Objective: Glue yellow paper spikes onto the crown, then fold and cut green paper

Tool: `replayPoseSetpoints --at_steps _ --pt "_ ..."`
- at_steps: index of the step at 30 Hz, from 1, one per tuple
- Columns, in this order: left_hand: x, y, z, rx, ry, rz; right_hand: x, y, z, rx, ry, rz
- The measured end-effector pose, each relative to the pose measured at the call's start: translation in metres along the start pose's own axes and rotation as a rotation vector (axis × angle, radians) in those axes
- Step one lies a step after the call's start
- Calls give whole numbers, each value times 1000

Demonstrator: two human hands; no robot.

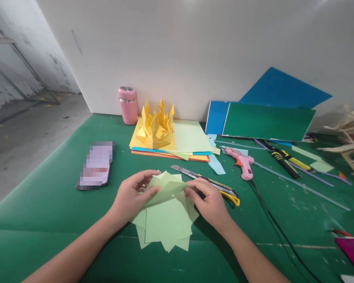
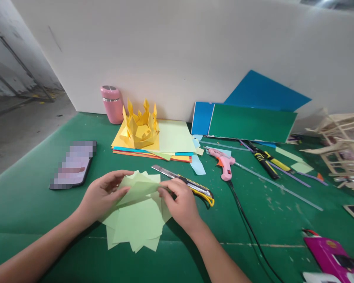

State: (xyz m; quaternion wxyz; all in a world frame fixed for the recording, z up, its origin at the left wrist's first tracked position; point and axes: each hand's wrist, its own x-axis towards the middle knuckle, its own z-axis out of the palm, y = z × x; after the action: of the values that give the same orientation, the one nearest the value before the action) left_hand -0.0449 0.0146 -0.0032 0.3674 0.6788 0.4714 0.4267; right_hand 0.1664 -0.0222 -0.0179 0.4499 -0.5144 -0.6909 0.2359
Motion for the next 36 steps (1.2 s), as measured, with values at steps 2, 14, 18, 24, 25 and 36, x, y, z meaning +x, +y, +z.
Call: replayPoseSetpoints --at_steps 2,14,18,24,25,36 --pt "3 -4 -2 5 66 -31 1 0 -1 92 63 109" --pt "22 -21 -35 504 243 126 4 8 -7 601 194 352" --pt "23 -28 -37 592 181 203 1 11 -4 507 34 313" --pt "18 -23 -30 727 215 288 -2 20 0 251 75 152" --pt "17 -19 -29 755 216 303 -2 20 -1 225 78 162" --pt "4 -14 -8 788 -120 189 12 13 -10 605 59 367"
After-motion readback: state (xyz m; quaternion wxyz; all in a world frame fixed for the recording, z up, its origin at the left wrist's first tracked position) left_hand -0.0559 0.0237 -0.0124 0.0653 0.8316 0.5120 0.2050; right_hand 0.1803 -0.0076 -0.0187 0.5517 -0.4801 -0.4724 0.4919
